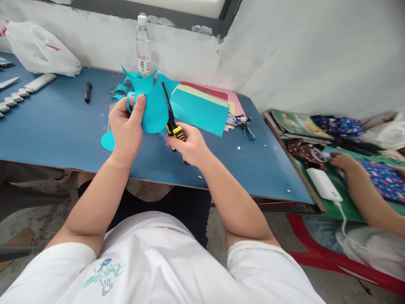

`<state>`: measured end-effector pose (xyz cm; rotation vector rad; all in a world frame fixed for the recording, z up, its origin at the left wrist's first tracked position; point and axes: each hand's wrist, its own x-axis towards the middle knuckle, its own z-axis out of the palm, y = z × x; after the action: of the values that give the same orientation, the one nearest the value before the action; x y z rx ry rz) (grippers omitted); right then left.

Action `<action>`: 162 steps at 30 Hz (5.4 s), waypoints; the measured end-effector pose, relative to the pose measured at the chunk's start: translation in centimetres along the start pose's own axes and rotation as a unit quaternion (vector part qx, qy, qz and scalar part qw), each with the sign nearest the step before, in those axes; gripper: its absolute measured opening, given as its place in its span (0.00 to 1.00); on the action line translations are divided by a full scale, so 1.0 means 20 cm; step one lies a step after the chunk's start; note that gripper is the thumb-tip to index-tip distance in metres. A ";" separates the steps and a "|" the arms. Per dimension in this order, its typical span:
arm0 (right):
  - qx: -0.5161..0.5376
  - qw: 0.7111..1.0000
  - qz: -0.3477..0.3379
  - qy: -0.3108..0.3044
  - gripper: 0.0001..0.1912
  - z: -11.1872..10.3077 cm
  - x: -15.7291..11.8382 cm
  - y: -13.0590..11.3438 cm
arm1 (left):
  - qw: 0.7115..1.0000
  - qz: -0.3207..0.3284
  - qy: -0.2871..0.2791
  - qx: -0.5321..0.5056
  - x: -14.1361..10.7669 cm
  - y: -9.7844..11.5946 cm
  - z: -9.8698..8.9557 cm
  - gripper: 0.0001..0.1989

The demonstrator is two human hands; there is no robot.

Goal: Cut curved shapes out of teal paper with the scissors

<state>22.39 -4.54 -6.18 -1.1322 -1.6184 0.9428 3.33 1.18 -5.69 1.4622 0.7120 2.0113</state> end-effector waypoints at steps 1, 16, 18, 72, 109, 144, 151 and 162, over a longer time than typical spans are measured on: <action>0.001 1.000 0.000 -0.001 0.14 0.00 0.00 0.00 | 1.000 -0.002 -0.002 0.000 0.00 0.00 0.00 0.35; 0.021 0.999 -0.014 0.020 0.14 0.01 0.01 0.02 | 0.995 0.000 0.039 0.087 -0.02 -0.08 -0.01 0.26; 0.025 0.999 -0.012 0.024 0.15 0.01 0.01 0.01 | 0.997 0.000 0.012 0.075 -0.03 -0.05 0.00 0.29; 0.007 0.999 -0.044 0.026 0.19 0.00 0.01 0.01 | 0.990 -0.098 -0.040 -0.096 -0.05 -0.03 0.06 0.38; 0.031 0.999 -0.016 0.025 0.17 0.01 0.01 0.01 | 0.983 -0.136 -0.042 -0.116 -0.08 -0.02 0.06 0.30; -0.020 0.998 -0.041 0.039 0.20 0.01 0.01 0.03 | 0.951 -0.241 -0.060 -0.186 -0.07 -0.01 0.05 0.27; 0.034 0.998 -0.023 0.038 0.20 0.01 0.02 0.04 | 0.955 -0.225 -0.075 -0.179 -0.08 0.02 0.06 0.28; 0.032 0.999 -0.012 0.025 0.15 0.00 0.00 0.00 | 0.980 -0.157 -0.077 -0.092 -0.10 -0.01 0.07 0.31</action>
<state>22.31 -4.49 -6.14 -1.0827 -1.5481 0.9377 5.10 0.07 -6.71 1.2924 0.6287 1.6578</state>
